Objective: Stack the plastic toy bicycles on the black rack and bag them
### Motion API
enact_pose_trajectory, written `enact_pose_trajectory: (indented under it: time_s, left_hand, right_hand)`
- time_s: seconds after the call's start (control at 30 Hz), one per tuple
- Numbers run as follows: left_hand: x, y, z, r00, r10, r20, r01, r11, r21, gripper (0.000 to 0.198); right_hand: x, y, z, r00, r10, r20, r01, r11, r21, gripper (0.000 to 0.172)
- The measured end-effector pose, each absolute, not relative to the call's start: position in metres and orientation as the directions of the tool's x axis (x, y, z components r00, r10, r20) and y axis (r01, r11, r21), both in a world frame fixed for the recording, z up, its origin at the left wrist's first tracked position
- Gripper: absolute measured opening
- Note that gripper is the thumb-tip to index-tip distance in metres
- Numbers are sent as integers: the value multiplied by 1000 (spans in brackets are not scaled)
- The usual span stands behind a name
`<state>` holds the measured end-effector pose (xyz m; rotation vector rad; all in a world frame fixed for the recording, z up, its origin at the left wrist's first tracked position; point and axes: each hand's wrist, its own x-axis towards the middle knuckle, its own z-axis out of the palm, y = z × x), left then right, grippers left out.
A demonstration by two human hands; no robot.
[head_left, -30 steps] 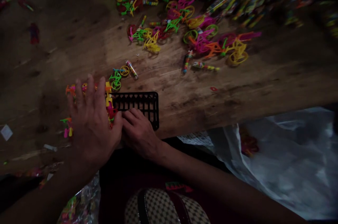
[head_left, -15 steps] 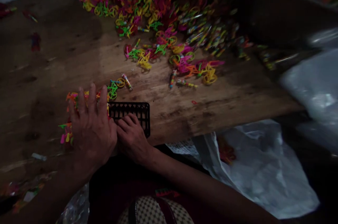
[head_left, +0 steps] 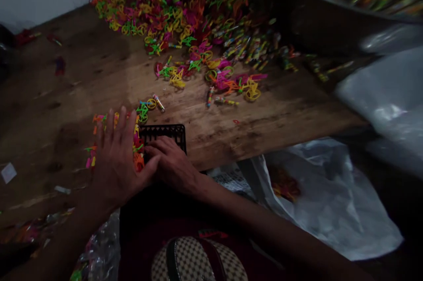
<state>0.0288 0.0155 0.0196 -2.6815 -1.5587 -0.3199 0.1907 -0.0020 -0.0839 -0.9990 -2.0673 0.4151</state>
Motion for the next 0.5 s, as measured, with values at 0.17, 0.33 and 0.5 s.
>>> enact_pose_trajectory:
  time_s: [0.17, 0.33, 0.5]
  left_hand:
    - [14, 6, 13, 533, 838, 118, 845, -534, -19, 94]
    - [7, 10, 7, 562, 822, 96, 827, -557, -72, 97]
    - [1, 18, 7, 564, 819, 105, 826, -561, -61, 101]
  right_hand:
    - [217, 33, -76, -320, 836, 446, 689, 528, -496, 23]
    - [219, 89, -72, -275, 845, 459, 779, 475, -409, 23]
    - [208, 134, -69, -350, 883, 313, 814, 452, -364, 23]
